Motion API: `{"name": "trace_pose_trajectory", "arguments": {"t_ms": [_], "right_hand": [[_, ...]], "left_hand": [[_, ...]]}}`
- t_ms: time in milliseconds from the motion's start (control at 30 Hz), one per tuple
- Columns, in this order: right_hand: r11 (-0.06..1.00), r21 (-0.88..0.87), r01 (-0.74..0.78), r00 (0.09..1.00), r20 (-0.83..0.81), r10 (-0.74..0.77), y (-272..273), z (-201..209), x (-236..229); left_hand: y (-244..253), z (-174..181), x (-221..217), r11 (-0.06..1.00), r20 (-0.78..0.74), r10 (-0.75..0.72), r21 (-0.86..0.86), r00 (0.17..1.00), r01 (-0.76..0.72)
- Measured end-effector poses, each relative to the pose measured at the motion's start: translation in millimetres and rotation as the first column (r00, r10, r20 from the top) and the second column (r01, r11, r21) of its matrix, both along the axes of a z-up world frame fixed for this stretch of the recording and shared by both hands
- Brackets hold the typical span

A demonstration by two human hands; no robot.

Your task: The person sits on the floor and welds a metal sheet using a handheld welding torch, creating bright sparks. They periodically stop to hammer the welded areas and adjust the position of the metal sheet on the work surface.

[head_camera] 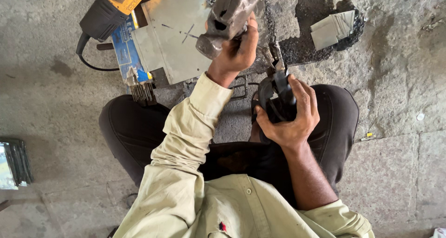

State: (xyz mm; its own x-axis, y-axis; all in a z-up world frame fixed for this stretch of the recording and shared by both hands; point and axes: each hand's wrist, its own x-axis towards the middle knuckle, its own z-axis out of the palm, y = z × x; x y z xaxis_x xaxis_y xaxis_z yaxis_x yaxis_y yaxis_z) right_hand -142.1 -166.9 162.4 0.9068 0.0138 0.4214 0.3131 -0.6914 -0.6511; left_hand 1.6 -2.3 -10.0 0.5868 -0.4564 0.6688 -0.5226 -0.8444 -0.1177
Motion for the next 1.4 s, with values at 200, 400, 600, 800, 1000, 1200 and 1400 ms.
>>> {"name": "trace_pose_trajectory", "arguments": {"t_ms": [200,400,600,800,1000,1200,1400], "right_hand": [[0.998,0.066,-0.015,1.000,-0.021,0.016,0,-3,2],[1.000,0.028,-0.008,1.000,0.005,0.008,1,-2,0],[0.998,0.070,-0.005,0.991,0.132,-0.004,-3,-8,2],[0.983,0.142,0.117,0.993,0.011,-0.120,-12,-7,-5],[0.989,0.104,0.108,0.993,0.028,-0.112,-13,-6,-6],[0.983,0.126,0.130,0.992,-0.007,-0.130,-14,-8,-9],[0.892,0.425,0.153,0.986,-0.128,-0.108,-17,-24,-18]], "left_hand": [[13,-10,-3,0.560,0.589,0.089,0.637,0.803,-0.530],[-3,-4,-6,0.846,-0.189,-0.296,-0.506,0.936,0.166],[11,19,-7,0.266,0.723,-0.097,0.681,0.684,-0.683],[7,-14,-3,0.935,0.172,0.091,0.323,0.981,-0.144],[8,-5,-11,0.898,-0.090,-0.257,-0.391,0.962,0.204],[7,11,-12,0.890,-0.220,-0.251,-0.434,0.943,0.136],[1,30,-8,0.884,-0.234,-0.222,-0.458,0.947,0.094]]}}
